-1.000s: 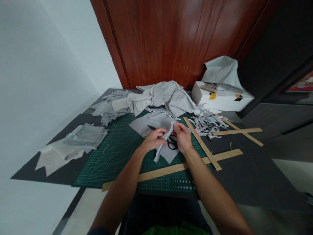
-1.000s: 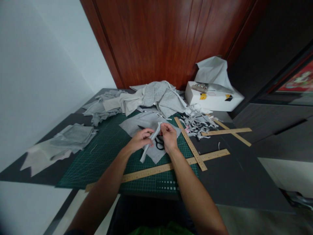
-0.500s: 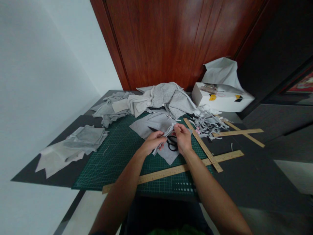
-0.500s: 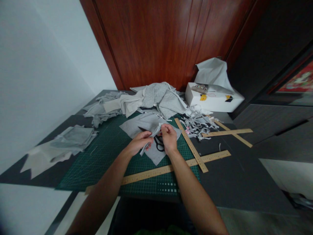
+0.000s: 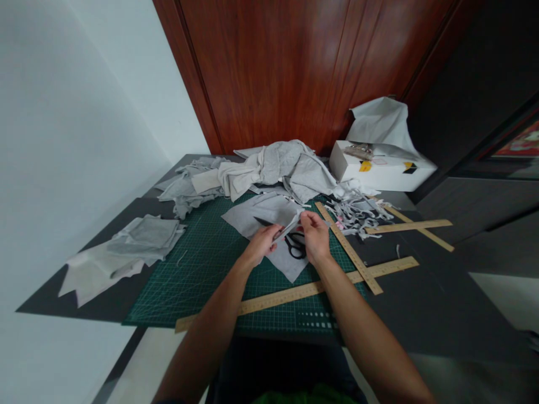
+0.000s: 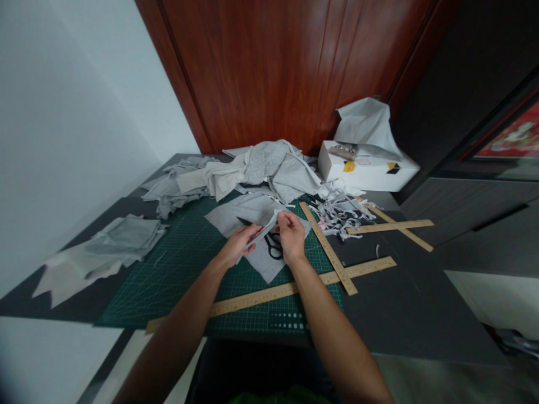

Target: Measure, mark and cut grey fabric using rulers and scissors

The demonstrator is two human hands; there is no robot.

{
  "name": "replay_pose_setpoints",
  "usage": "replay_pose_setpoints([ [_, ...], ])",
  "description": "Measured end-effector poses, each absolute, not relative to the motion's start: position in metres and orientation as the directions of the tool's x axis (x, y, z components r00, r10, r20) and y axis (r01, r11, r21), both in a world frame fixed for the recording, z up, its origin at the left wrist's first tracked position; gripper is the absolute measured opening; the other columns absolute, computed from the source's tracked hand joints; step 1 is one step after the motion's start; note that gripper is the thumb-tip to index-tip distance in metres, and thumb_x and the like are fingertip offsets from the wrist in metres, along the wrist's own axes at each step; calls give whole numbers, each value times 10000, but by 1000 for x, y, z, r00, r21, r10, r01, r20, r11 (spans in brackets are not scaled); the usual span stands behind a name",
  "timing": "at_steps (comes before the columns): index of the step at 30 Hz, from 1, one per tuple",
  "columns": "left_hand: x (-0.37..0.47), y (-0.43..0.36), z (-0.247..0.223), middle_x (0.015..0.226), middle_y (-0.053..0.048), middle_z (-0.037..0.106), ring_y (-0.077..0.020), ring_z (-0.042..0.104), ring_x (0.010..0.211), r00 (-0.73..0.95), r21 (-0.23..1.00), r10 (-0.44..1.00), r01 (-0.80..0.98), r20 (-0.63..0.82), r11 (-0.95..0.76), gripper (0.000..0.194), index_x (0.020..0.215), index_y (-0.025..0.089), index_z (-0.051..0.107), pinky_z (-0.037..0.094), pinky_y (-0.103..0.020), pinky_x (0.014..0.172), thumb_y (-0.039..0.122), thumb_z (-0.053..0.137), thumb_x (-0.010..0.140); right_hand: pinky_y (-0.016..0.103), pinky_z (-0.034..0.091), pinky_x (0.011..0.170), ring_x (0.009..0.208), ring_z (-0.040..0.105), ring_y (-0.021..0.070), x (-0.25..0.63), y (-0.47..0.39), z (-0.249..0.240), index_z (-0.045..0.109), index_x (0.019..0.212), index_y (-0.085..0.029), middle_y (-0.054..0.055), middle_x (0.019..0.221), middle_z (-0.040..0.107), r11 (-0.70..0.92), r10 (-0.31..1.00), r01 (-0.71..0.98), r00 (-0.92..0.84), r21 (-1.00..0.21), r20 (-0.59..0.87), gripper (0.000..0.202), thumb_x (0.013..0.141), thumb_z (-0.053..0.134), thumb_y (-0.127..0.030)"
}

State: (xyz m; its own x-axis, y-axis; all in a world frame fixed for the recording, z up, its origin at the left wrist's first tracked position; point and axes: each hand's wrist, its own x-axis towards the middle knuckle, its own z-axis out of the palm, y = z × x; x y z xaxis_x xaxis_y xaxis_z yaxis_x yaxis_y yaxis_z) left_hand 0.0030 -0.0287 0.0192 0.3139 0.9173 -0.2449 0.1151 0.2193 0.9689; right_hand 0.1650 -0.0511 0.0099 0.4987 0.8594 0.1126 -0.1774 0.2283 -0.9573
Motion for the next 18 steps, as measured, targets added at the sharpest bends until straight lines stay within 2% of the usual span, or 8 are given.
replay_pose_setpoints([
  [4,4,-31,20,703,13,666,-84,465,460,384,980,904,138,-186,143,304,1034,198,774,245,-211,409,413,751,820,298,474,635,687,514,162,164,-53,14,699,918,-238,-24,750,589,229,869,-219,485,-948,97,397,785,764,-607],
  [7,4,-34,20,569,51,561,-80,426,421,446,976,885,214,-135,41,193,880,187,735,286,-195,399,372,732,826,300,491,650,704,540,165,164,-53,16,694,906,-236,-14,781,635,239,871,-230,480,-943,104,392,787,768,-602],
  [10,4,-36,20,581,36,573,-102,510,454,453,972,883,232,-127,21,209,755,186,666,389,-198,408,375,720,827,301,491,649,694,540,163,165,-53,16,691,892,-236,-13,776,643,246,863,-216,492,-945,112,386,800,761,-604],
  [13,6,-35,18,658,7,632,-142,629,573,414,979,901,195,-130,52,212,738,179,672,509,-227,481,367,760,780,297,487,672,712,547,159,165,-53,16,716,911,-230,-13,791,656,270,852,-157,499,-950,160,397,809,759,-611],
  [18,5,-31,17,623,17,631,-127,593,538,249,986,959,132,-137,106,261,756,167,736,526,-244,521,413,817,719,281,467,665,720,564,151,163,-59,19,759,881,-207,-8,792,681,293,899,-98,368,-951,239,397,805,786,-596],
])
